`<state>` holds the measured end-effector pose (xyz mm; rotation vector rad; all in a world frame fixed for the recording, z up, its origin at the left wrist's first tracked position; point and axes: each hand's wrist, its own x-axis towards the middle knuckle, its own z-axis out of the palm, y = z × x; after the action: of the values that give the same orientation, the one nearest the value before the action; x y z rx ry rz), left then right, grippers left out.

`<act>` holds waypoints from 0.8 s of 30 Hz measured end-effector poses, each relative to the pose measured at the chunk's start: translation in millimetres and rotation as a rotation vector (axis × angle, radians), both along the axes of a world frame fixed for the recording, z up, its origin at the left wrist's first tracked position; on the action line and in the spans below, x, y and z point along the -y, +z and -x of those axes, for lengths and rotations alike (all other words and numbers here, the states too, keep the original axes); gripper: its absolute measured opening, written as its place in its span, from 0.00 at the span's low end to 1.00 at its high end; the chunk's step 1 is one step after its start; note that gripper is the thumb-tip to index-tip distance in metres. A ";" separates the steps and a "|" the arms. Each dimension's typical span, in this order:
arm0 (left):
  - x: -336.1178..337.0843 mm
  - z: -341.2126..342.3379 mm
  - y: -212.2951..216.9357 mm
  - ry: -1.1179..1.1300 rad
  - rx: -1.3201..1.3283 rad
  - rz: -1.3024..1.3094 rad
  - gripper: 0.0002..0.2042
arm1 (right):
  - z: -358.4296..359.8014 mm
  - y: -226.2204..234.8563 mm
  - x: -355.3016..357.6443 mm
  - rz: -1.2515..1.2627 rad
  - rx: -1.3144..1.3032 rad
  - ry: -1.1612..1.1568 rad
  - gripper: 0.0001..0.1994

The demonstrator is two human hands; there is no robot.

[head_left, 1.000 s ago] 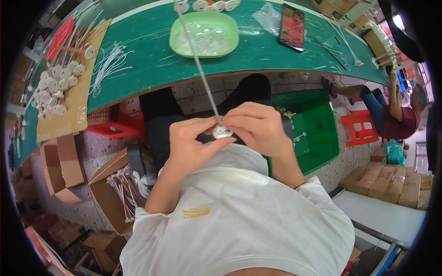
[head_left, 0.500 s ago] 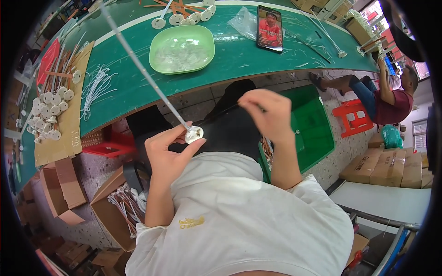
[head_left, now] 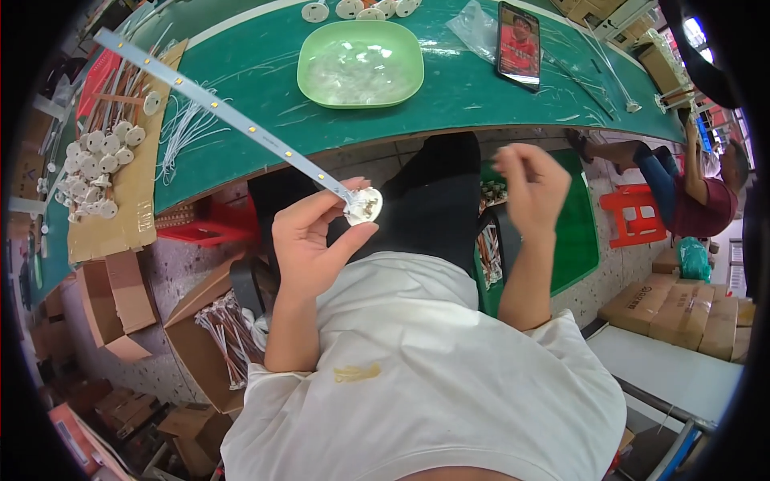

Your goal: The user is seen assembling LED strips onto white plastic bases and then bundling multiple units together with a wire tie at a manual workstation.

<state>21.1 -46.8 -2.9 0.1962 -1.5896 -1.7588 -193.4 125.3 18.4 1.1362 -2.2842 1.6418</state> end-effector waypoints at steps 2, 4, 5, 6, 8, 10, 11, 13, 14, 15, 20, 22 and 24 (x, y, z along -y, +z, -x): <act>-4.5 1.0 -3.7 -0.013 0.019 0.024 0.21 | -19.5 -3.2 15.5 -0.049 0.014 0.157 0.05; -7.1 1.0 -3.2 -0.019 0.095 0.066 0.20 | -34.5 -9.3 24.7 -0.006 0.166 0.340 0.03; -6.3 0.3 -5.3 -0.020 0.103 0.063 0.20 | -40.9 -7.5 29.1 0.018 0.159 0.417 0.03; -4.4 -0.6 -7.9 -0.040 0.131 0.130 0.21 | -46.8 -3.7 32.7 0.044 0.151 0.492 0.05; -4.0 -0.7 -8.9 -0.066 0.163 0.197 0.21 | -55.4 -1.0 35.5 0.070 0.233 0.544 0.07; -6.7 3.3 -7.1 -0.028 0.153 0.219 0.21 | -57.2 -0.6 34.6 0.096 0.304 0.588 0.09; -6.4 2.6 -8.4 -0.031 0.166 0.225 0.22 | -56.6 -0.6 33.7 0.068 0.270 0.613 0.09; -5.6 2.0 -8.1 -0.038 0.196 0.266 0.22 | -52.5 0.9 32.6 0.042 0.210 0.654 0.10; -6.7 2.5 -7.8 -0.031 0.236 0.307 0.22 | -54.1 -2.6 33.7 0.026 0.218 0.660 0.09; -10.3 5.2 -2.2 0.071 0.230 0.355 0.17 | -53.7 -2.8 34.0 0.002 0.249 0.689 0.09; -11.9 4.8 -3.0 -0.025 0.223 0.346 0.16 | -45.1 -10.8 28.2 -0.026 0.463 0.818 0.07; -11.1 4.4 -2.8 -0.069 0.211 0.350 0.16 | -44.9 -12.0 27.5 -0.019 0.466 0.845 0.06; -9.6 3.7 -6.0 -0.107 0.225 0.313 0.16 | -48.1 -9.1 27.9 -0.048 0.620 0.799 0.04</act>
<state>17.4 -37.2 -8.9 0.1645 -2.0483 -1.5815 -145.3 97.4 9.2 1.9533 -2.3287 2.5174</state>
